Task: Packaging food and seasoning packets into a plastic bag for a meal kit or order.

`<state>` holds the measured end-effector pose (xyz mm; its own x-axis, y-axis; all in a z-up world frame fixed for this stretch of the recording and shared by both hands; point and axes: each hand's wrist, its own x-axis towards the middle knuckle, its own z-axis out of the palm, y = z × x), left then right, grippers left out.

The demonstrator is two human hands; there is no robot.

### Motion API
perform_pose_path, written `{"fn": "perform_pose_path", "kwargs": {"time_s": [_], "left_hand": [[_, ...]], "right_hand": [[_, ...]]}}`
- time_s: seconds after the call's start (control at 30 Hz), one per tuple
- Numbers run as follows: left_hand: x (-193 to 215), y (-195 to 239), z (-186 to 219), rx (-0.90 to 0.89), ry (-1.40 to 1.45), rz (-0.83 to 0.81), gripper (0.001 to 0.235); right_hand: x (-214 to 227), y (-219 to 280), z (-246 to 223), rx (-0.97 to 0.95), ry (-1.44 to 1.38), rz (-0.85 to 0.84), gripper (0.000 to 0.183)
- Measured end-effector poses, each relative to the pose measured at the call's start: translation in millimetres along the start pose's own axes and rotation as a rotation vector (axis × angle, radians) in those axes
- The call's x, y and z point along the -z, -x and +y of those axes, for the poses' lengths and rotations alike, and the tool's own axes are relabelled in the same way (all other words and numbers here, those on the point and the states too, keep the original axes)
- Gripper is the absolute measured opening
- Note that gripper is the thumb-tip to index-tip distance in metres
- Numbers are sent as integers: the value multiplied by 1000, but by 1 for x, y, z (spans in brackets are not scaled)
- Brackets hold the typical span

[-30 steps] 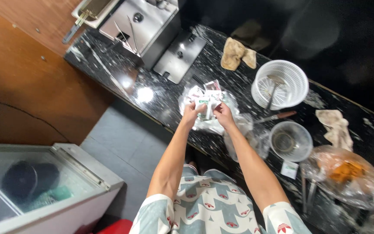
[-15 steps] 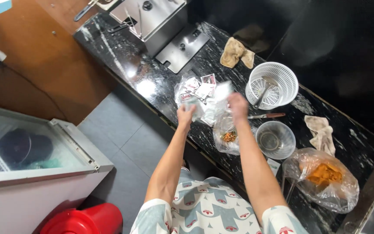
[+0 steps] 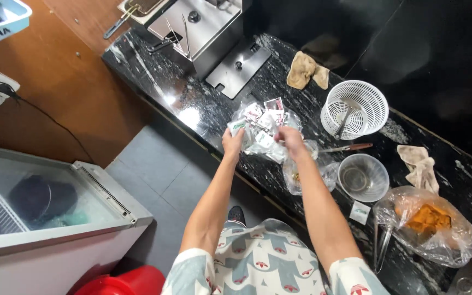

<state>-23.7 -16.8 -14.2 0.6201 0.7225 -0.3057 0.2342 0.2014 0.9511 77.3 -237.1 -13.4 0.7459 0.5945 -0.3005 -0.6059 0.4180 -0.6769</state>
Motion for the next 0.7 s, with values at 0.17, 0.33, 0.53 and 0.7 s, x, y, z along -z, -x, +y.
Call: {"fn": "perform_pose_path", "kwargs": {"time_s": [0.17, 0.33, 0.53, 0.7], "left_hand": [[10, 10, 62, -231, -360, -188, 39], [-18, 7, 71, -545, -525, -404, 67], [-44, 55, 100, -1081, -800, -782, 44], [-66, 74, 97, -1218, -908, -827, 35]], "right_hand": [[-42, 28, -7, 414, 1373, 290, 25], [-55, 59, -18, 654, 1559, 270, 16], [-64, 102, -36, 579, 1770, 222, 14], [-55, 124, -51, 549, 1824, 219, 14]]}}
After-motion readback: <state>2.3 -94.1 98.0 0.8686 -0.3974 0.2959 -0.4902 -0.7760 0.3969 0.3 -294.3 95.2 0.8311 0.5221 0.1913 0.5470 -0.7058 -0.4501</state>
